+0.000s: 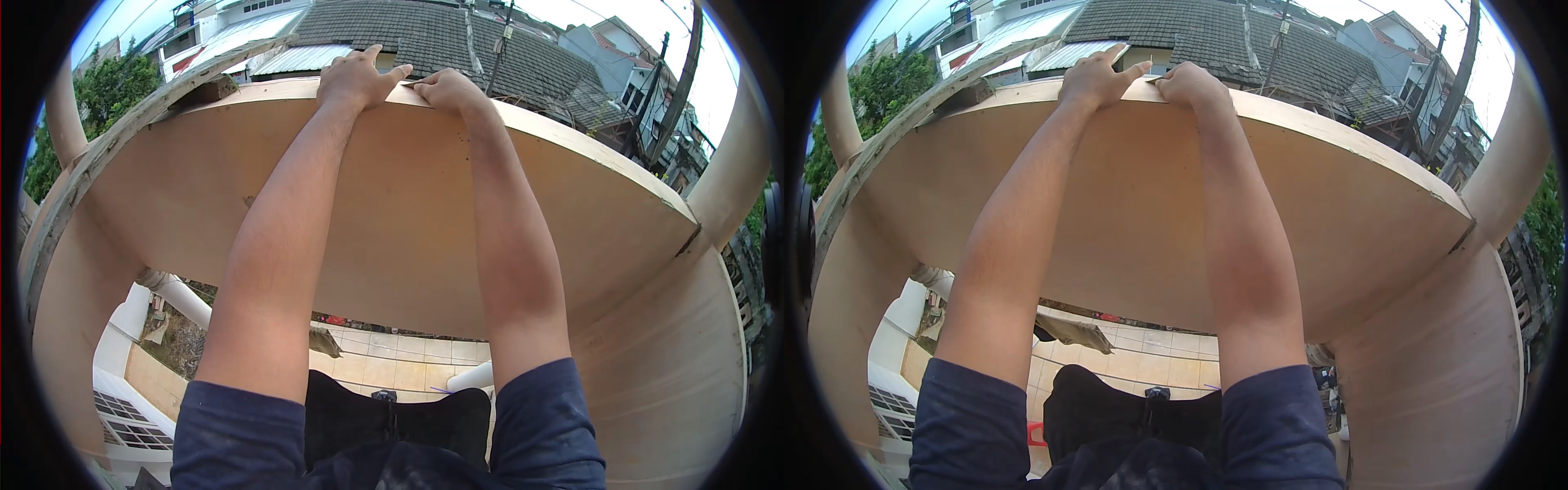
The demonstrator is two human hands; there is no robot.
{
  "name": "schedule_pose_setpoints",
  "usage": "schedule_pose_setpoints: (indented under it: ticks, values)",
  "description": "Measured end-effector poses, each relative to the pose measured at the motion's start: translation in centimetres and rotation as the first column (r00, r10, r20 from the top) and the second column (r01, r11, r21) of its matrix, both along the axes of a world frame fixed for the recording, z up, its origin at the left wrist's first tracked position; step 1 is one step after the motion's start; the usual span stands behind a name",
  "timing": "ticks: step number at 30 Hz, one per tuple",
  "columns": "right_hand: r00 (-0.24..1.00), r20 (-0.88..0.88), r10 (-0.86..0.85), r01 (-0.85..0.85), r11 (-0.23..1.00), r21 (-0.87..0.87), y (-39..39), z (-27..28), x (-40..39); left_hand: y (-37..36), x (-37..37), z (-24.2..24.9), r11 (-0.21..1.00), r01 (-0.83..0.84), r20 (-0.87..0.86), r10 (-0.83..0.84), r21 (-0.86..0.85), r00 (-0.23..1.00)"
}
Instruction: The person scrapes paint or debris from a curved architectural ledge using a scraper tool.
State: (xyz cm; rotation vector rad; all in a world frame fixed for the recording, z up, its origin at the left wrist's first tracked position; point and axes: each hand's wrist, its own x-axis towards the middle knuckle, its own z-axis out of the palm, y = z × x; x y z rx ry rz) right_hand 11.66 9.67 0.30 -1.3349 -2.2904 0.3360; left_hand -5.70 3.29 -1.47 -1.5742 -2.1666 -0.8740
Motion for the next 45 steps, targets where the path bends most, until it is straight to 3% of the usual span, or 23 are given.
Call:
schedule_pose_setpoints:
  ticks: [2,3,8,10,12,15,18,20,22,23,29,30,32,35,38,42,44,45]
  values:
    - [0.969,-0.049,0.243,-0.244,0.97,-0.013,-0.1,0.0,0.9,0.0,-0.2,-0.1,1.0,0.003,0.011,-0.003,0.001,1.0]
    - [0.947,-0.103,0.304,-0.314,0.944,-0.102,-0.1,0.4,1.2,0.0,0.0,-0.1,1.0,0.01,0.022,-0.01,0.003,1.0]
    - [0.992,-0.016,0.123,-0.124,0.992,-0.024,-0.2,0.0,0.2,-0.6,0.3,0.6,0.998,0.026,0.071,-0.021,-0.065,0.997]
    - [0.983,0.068,-0.171,0.165,0.983,0.078,-0.3,-0.3,-0.6,-0.8,0.4,0.6,0.996,0.024,0.071,-0.018,-0.085,0.997]
    - [0.985,0.063,-0.161,0.155,0.984,0.082,0.5,-0.5,-0.3,-0.9,0.5,0.8,0.996,0.009,0.074,-0.002,-0.093,0.997]
    - [0.991,0.013,0.132,-0.132,0.991,-0.001,1.0,-0.4,0.1,-1.3,0.7,0.8,0.997,-0.008,0.069,0.013,-0.081,0.998]
    - [0.98,-0.044,0.192,-0.195,0.978,-0.074,0.1,0.2,1.1,-1.2,0.7,0.8,0.997,-0.001,0.08,0.007,-0.078,0.997]
    - [0.987,-0.016,0.159,-0.16,0.985,-0.072,-0.2,0.1,0.6,-1.1,0.7,0.9,0.997,0.01,0.092,-0.002,-0.08,0.996]
    - [0.999,0.004,-0.036,0.035,0.998,0.045,-0.3,-0.4,-0.4,-0.9,0.6,0.9,0.997,0.005,0.09,0.001,-0.075,0.996]
    - [0.998,0.013,-0.056,0.055,0.997,0.056,-0.2,-0.5,-0.2,-0.9,0.5,0.9,0.997,0.004,0.088,0.003,-0.073,0.996]
    - [0.977,-0.082,0.195,-0.2,0.978,-0.062,-0.2,0.0,1.0,-1.7,1.0,1.0,0.995,-0.004,0.109,0.014,-0.095,0.994]
    - [0.978,-0.082,0.193,-0.198,0.978,-0.062,0.2,-0.2,0.7,-1.5,0.8,0.9,0.996,0.006,0.104,0.003,-0.085,0.995]
    - [0.999,-0.047,-0.028,0.027,1.0,-0.003,1.0,-0.7,-0.1,-1.0,0.6,0.7,0.997,0.018,0.098,-0.01,-0.077,0.995]
    - [0.996,-0.036,-0.079,0.081,0.995,0.062,0.4,-0.9,-0.5,-1.5,0.7,0.9,0.996,0.027,0.11,-0.017,-0.089,0.994]
    - [0.997,0.01,0.071,-0.07,0.996,-0.052,0.9,-0.4,0.0,-1.6,0.8,1.0,0.996,0.031,0.136,-0.019,-0.086,0.991]
    - [0.997,-0.026,0.067,-0.068,0.996,-0.064,0.6,-0.2,0.1,-1.6,0.7,1.0,0.994,0.045,0.158,-0.029,-0.099,0.987]
    - [0.985,0.059,-0.164,0.163,0.986,0.018,-0.5,0.0,-0.2,-1.5,0.7,1.0,0.994,0.049,0.159,-0.034,-0.094,0.987]
    - [0.981,0.056,-0.188,0.186,0.982,0.035,-0.7,-0.1,-0.3,-1.6,0.8,1.0,0.995,0.046,0.159,-0.031,-0.092,0.987]
